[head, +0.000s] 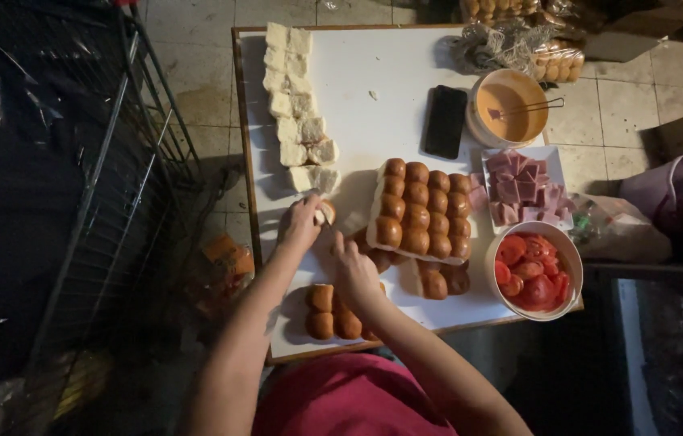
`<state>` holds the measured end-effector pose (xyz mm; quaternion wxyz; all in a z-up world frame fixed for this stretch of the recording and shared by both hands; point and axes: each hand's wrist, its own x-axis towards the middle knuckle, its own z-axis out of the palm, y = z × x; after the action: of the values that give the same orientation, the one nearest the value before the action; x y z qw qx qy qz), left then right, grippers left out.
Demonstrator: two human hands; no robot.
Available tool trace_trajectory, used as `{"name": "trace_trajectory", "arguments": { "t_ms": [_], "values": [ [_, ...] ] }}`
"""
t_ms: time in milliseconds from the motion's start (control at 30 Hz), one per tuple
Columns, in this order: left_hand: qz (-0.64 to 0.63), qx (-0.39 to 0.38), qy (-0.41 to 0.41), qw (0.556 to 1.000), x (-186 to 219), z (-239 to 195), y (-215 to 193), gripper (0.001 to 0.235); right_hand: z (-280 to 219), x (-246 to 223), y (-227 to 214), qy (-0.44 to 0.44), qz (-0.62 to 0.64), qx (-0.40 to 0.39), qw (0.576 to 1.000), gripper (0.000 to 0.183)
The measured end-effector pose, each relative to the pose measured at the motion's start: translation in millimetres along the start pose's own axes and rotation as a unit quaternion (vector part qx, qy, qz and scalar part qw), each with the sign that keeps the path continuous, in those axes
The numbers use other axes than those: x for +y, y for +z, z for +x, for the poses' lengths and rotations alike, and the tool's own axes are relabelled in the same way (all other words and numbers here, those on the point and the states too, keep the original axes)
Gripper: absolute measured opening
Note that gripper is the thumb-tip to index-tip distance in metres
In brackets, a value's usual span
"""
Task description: The person slices a large block of bread rolls into individual pieces using a knife, then separates a large stack of rolls and places them into smaller groups on the table.
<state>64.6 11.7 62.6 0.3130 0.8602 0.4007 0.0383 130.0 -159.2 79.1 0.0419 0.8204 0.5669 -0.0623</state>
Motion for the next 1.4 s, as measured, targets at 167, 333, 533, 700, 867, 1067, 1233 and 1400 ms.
{"name": "trace_trajectory", "arguments": {
  "t_ms": [167, 333, 533, 700, 867, 1067, 1233, 1400],
  "values": [
    [-0.038, 0.024, -0.013, 0.999, -1, -2, 2, 0.028, 0, -6, 22, 0.008, -0.010, -0.026, 1.000, 0.092],
    [-0.087, 0.052, 0.004, 0.995, -23, 0, 14, 0.043, 11, -1, -14, 0.005, 0.024, -0.008, 1.000, 0.081],
    [-0.285, 0.170, -0.016, 0.943, -72, 1, 62, 0.042, -12, 20, -78, 0.023, 0.139, -0.030, 0.990, 0.073],
    [-0.195, 0.178, -0.013, 0.964, -33, -16, 28, 0.039, -1, 49, -25, 0.047, 0.171, -0.111, 0.978, 0.166],
    [0.012, 0.077, 0.075, 0.994, -2, -119, -17, 0.065, -69, 72, -78, 0.056, 0.279, 0.054, 0.957, 0.051],
    [0.051, -0.126, 0.029, 0.990, -37, -185, 51, 0.084, -115, 94, -5, 0.101, 0.291, 0.108, 0.945, 0.018],
    [0.039, -0.147, -0.005, 0.988, -36, -182, 23, 0.072, -85, 124, -70, 0.239, 0.315, 0.168, 0.903, 0.029],
    [-0.176, 0.047, 0.109, 0.977, 40, -115, -6, 0.074, -49, 203, -55, 0.330, 0.288, 0.212, 0.874, 0.063]
  ]
}}
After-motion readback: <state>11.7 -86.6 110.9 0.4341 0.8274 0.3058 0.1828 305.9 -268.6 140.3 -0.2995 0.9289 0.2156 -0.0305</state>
